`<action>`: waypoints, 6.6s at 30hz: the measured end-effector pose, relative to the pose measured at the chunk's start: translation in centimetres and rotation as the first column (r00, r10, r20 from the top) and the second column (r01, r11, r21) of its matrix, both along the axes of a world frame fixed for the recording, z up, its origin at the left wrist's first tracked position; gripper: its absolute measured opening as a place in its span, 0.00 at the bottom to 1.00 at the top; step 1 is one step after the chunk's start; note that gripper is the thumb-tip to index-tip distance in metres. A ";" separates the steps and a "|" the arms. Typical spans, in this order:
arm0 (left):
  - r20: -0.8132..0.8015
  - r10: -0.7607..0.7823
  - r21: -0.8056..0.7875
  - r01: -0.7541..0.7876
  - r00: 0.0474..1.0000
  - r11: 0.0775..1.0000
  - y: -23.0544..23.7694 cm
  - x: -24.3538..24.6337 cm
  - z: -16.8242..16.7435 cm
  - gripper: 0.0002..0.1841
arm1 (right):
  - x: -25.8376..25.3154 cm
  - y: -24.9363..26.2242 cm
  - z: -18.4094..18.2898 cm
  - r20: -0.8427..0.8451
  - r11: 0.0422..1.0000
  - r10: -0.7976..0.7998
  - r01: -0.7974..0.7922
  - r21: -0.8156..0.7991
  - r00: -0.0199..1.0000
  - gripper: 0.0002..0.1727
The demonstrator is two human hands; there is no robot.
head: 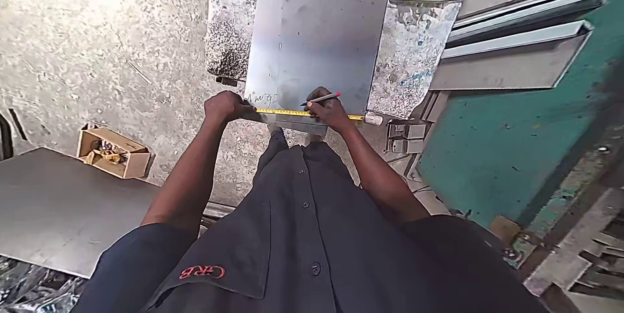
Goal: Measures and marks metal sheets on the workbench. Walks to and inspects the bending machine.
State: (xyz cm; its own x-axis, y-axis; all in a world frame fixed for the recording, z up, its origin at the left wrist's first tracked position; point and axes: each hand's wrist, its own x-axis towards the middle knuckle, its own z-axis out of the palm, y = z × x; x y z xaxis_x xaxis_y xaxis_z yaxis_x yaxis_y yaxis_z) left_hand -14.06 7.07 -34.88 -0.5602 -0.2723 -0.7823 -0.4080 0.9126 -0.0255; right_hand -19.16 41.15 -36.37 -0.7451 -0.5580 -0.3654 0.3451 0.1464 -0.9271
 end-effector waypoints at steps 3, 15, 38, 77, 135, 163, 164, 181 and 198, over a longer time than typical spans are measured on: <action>0.001 0.007 0.016 -0.008 1.000 1.000 -0.3 0.2 -0.2 0.36 | 0.0 -3.1 -1.5 -0.125 0.996 0.068 -0.061 0.063 0.990 0.08; -0.030 0.000 0.030 0.000 1.000 1.000 0.1 0.5 -0.1 0.37 | 0.2 -5.6 -1.9 -0.197 0.971 0.174 -0.135 0.197 0.965 0.09; -0.050 0.026 0.050 -0.023 0.998 0.998 0.0 0.7 0.1 0.35 | 0.5 -5.9 -2.5 -0.338 0.957 0.225 -0.141 0.254 0.914 0.07; -0.075 0.029 0.036 -0.027 0.997 0.999 0.4 1.0 0.2 0.34 | 1.1 -6.0 -2.3 -0.254 0.968 0.187 -0.134 0.213 0.949 0.09; -0.095 0.035 0.043 -0.031 0.995 0.999 0.3 1.2 -0.3 0.34 | 1.3 -5.9 -3.0 -0.350 0.974 0.112 -0.032 0.226 0.930 0.08; -0.010 0.250 0.275 -0.238 0.968 0.931 -5.3 14.3 3.1 0.27 | 2.5 16.5 3.2 0.038 0.478 -0.763 0.524 0.704 0.645 0.22; -0.032 0.266 0.257 -0.249 0.963 0.934 -5.7 14.1 3.3 0.28 | 1.6 18.4 3.5 -0.001 0.453 -0.752 0.518 0.726 0.659 0.23; -0.059 -0.011 0.203 0.023 0.998 0.979 -13.0 1.1 0.7 0.32 | 2.2 17.7 10.9 -0.218 0.564 -0.539 0.541 0.624 0.814 0.21; -0.009 -0.167 0.114 0.167 0.986 0.979 -13.3 -1.3 -1.5 0.37 | 3.1 7.2 0.8 -0.128 0.963 -0.159 0.183 0.200 0.979 0.11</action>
State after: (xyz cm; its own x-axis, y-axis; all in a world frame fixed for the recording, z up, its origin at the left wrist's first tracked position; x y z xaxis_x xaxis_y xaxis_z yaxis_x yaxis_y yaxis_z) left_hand -15.33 -6.25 -36.41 -0.5895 -0.0838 -0.8034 -0.2494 0.9649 0.0823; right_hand -16.07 48.32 -35.56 -0.8646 -0.3385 -0.3713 0.2800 0.2891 -0.9154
